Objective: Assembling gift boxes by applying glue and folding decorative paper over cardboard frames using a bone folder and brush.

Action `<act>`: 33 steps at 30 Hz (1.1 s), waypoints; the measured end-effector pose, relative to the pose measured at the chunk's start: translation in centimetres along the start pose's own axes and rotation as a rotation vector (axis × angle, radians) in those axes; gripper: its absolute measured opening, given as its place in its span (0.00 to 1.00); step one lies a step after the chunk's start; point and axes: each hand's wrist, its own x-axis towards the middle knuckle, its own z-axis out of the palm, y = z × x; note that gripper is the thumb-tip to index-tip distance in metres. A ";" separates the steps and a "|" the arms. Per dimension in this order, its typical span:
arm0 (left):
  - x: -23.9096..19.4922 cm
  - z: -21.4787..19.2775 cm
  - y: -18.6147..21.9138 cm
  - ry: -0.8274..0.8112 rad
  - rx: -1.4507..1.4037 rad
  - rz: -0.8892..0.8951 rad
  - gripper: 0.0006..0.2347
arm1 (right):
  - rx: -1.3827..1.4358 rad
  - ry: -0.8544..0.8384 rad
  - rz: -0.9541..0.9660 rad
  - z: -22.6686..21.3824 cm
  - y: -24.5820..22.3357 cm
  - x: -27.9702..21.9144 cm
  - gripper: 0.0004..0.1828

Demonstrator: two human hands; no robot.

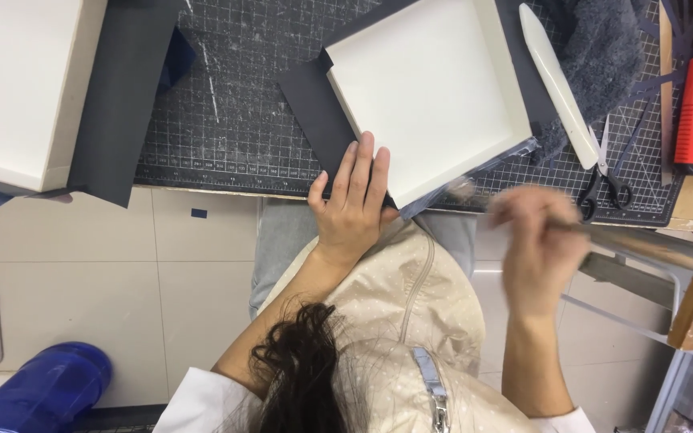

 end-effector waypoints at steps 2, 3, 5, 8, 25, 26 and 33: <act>0.8 -1.3 0.4 -0.055 0.073 -0.010 0.32 | -0.015 0.064 0.008 0.3 1.2 0.9 0.10; 1.3 -2.0 0.5 -0.107 0.150 -0.020 0.32 | -0.028 0.126 0.013 0.5 1.8 1.4 0.07; 0.9 -0.7 0.3 -0.049 0.070 -0.012 0.32 | -0.016 0.049 -0.013 2.2 0.4 -0.8 0.08; 0.3 0.0 0.3 0.003 -0.001 -0.008 0.32 | 0.068 -0.052 0.031 2.1 -1.5 -1.8 0.10; 0.7 -0.2 0.7 -0.036 -0.001 0.016 0.32 | -0.064 0.204 -0.197 -0.6 4.9 2.3 0.08; 0.7 -0.3 0.7 -0.047 -0.007 0.015 0.32 | -0.005 0.149 -0.137 -0.3 3.9 1.5 0.09; 0.7 -0.2 1.0 -0.047 0.015 0.027 0.32 | 0.192 0.209 -0.014 -1.8 3.8 2.2 0.16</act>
